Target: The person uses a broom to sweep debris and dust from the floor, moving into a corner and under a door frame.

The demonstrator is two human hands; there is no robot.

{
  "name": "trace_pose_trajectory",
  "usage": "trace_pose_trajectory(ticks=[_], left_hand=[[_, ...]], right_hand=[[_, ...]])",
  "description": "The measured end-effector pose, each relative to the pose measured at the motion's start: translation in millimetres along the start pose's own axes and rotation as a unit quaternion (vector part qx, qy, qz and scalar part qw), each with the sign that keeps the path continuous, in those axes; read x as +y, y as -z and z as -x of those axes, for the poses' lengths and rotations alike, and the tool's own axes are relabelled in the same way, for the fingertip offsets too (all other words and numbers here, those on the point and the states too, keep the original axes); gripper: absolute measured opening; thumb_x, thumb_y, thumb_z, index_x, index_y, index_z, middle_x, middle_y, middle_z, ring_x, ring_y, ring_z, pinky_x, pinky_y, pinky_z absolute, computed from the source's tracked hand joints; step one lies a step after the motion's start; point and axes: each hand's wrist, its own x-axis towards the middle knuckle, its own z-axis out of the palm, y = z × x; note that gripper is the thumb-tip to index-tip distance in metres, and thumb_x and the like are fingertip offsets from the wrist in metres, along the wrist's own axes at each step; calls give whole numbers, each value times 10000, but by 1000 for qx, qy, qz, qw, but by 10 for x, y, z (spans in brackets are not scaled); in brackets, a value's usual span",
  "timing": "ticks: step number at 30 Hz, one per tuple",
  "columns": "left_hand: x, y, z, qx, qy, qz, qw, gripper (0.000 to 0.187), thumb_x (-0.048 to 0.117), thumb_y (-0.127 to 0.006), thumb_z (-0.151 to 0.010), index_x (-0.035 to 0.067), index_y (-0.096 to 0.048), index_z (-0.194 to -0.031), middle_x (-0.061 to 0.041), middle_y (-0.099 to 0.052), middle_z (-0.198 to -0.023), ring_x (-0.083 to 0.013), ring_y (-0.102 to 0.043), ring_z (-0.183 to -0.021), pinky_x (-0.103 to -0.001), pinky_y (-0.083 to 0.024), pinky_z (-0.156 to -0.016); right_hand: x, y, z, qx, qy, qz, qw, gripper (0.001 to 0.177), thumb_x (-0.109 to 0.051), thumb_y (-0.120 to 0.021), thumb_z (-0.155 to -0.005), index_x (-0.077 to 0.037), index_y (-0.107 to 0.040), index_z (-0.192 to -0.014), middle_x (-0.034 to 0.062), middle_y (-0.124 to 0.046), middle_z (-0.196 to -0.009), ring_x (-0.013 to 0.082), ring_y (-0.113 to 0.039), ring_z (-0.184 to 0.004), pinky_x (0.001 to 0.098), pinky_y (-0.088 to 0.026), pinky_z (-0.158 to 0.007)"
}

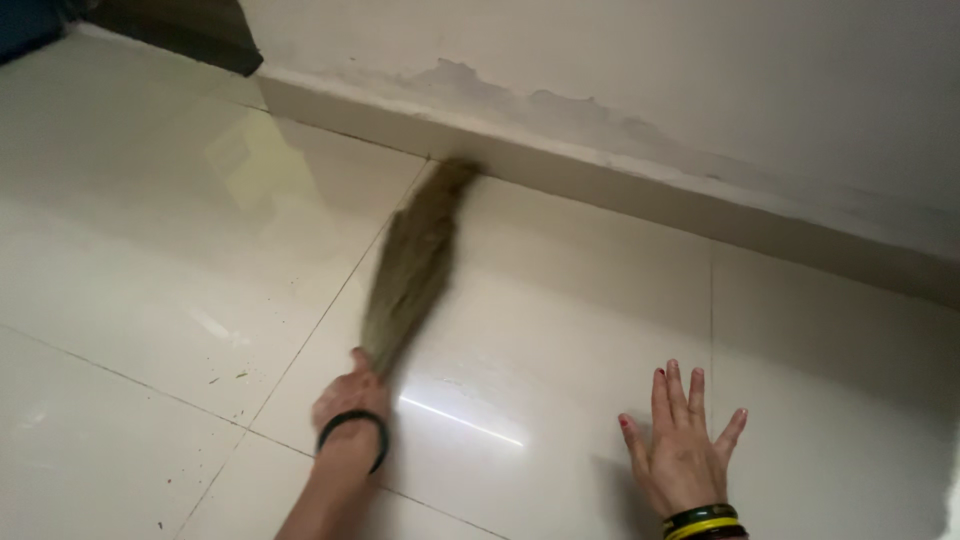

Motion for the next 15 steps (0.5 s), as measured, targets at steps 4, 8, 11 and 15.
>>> trace_pose_trajectory(ticks=[4,8,11,15], left_hand=[[-207,85,539,12,-34,-36,999,709,338,-452,-1025,144,-159,-1641,-178,-711,-1170,-292,-739,-1005,-407,-609,-861],[-105,-460,891,39,-158,-103,981,675,482,-412,-1022,264,-101,-1580,-114,-525,-1354,-279,-682,-951,-464,-559,-838],[188,-780,975,-129,-210,-114,962,714,422,-389,-1071,316,14,-1652,-172,-520,-1292,-305,-693,-1010,-438,-570,-886],[442,-903,807,-95,-247,-157,952,645,251,-379,-1065,302,-110,-1649,-149,-603,-1224,-317,-695,-1040,-441,-573,-897]], right_hand=[[4,151,131,11,-2,-9,1000,762,-575,-336,-935,-96,-240,-1520,55,-173,-1637,278,-72,-1516,762,19,-1080],[-42,273,237,19,2,-8,1000,765,-580,-336,-933,-97,-233,-1518,51,-166,-1621,271,-76,-1496,764,8,-1073],[-58,336,282,-7,-1,0,1000,765,-579,-332,-936,-104,-230,-1528,39,-161,-1635,261,-72,-1509,765,0,-1074],[-19,373,324,-142,-58,73,985,821,-604,-322,-916,-157,-175,-1589,14,-88,-1698,251,-25,-1554,757,15,-1077]])
